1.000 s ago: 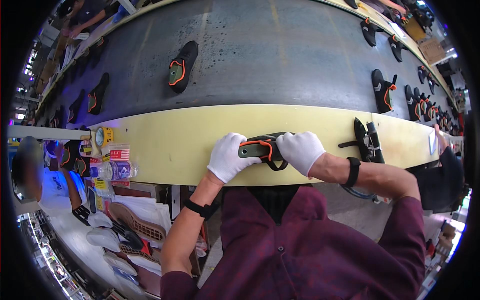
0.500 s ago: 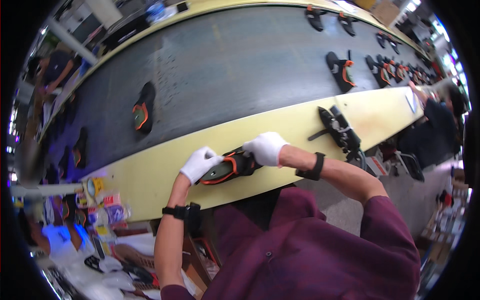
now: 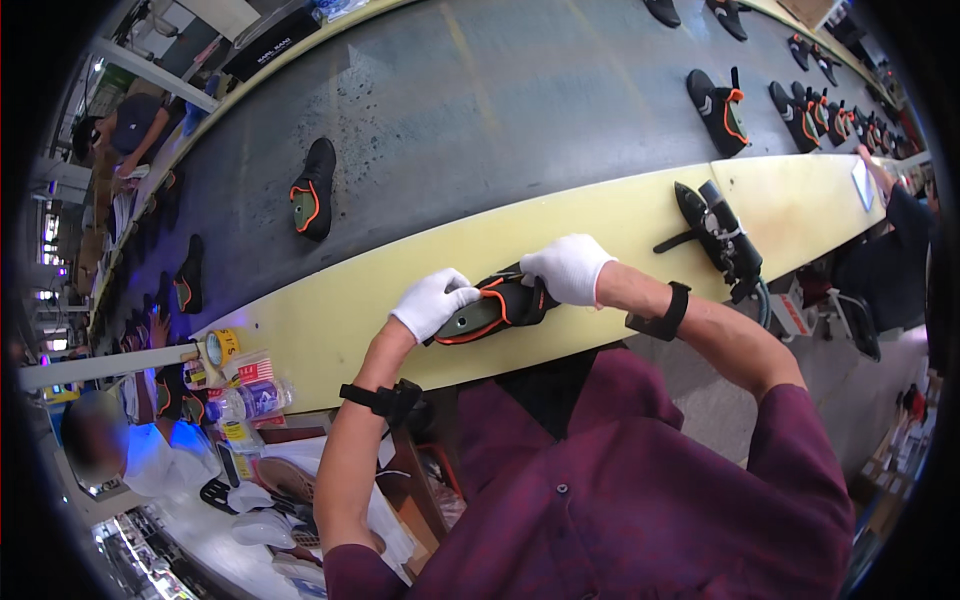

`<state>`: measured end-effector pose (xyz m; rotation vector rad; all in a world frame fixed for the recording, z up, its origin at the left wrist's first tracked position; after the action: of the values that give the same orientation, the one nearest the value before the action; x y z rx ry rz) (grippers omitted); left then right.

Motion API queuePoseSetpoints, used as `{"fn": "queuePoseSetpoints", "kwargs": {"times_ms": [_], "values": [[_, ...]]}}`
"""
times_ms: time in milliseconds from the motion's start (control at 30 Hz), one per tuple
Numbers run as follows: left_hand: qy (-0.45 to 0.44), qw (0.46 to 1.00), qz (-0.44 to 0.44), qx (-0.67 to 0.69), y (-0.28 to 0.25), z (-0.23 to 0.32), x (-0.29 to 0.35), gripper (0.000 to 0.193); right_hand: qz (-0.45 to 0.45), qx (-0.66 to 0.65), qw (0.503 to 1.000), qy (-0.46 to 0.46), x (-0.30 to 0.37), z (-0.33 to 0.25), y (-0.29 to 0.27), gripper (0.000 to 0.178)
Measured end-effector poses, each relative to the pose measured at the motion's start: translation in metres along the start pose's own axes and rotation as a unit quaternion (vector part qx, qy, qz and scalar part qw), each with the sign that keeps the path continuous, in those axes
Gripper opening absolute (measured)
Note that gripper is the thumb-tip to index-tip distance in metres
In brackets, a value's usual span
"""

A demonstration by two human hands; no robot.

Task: Trim and assemble components for shoes on a production line.

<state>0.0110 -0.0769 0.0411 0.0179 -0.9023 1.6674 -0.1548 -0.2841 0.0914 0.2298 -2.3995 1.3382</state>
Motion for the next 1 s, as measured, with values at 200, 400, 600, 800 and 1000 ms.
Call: {"fn": "queuePoseSetpoints", "kwargs": {"times_ms": [200,400,600,800,1000], "values": [[-0.029,0.986,0.072,-0.146,-0.011,0.026,-0.002,0.041,-0.017,-0.027,0.999,0.03,0.001,0.0,-0.001,0.024],[-0.028,0.978,0.106,-0.176,-0.011,0.021,-0.003,0.043,0.131,0.017,0.991,-0.035,0.044,0.007,-0.004,0.012],[-0.045,0.984,0.101,-0.142,-0.014,0.019,-0.006,0.043,0.225,0.032,0.968,0.104,0.084,0.102,0.029,0.011],[-0.099,0.985,0.081,-0.115,-0.009,0.02,0.0,0.05,0.3,-0.073,0.947,-0.091,0.057,0.039,0.013,0.037],[-0.08,0.988,0.12,-0.059,0.001,0.021,0.005,0.042,0.163,-0.131,0.961,-0.179,0.008,-0.019,0.026,0.051]]}}
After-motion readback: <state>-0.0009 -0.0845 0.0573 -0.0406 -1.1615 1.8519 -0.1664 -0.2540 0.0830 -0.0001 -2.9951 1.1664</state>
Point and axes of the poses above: each hand's wrist, its own x-axis away from the middle knuckle, its own y-axis out of the palm, z = x × y, the point moved 3 cm from there along -x, towards the middle knuckle, and after that the axes turned 2 degrees about -x, right-handed, at the moved point
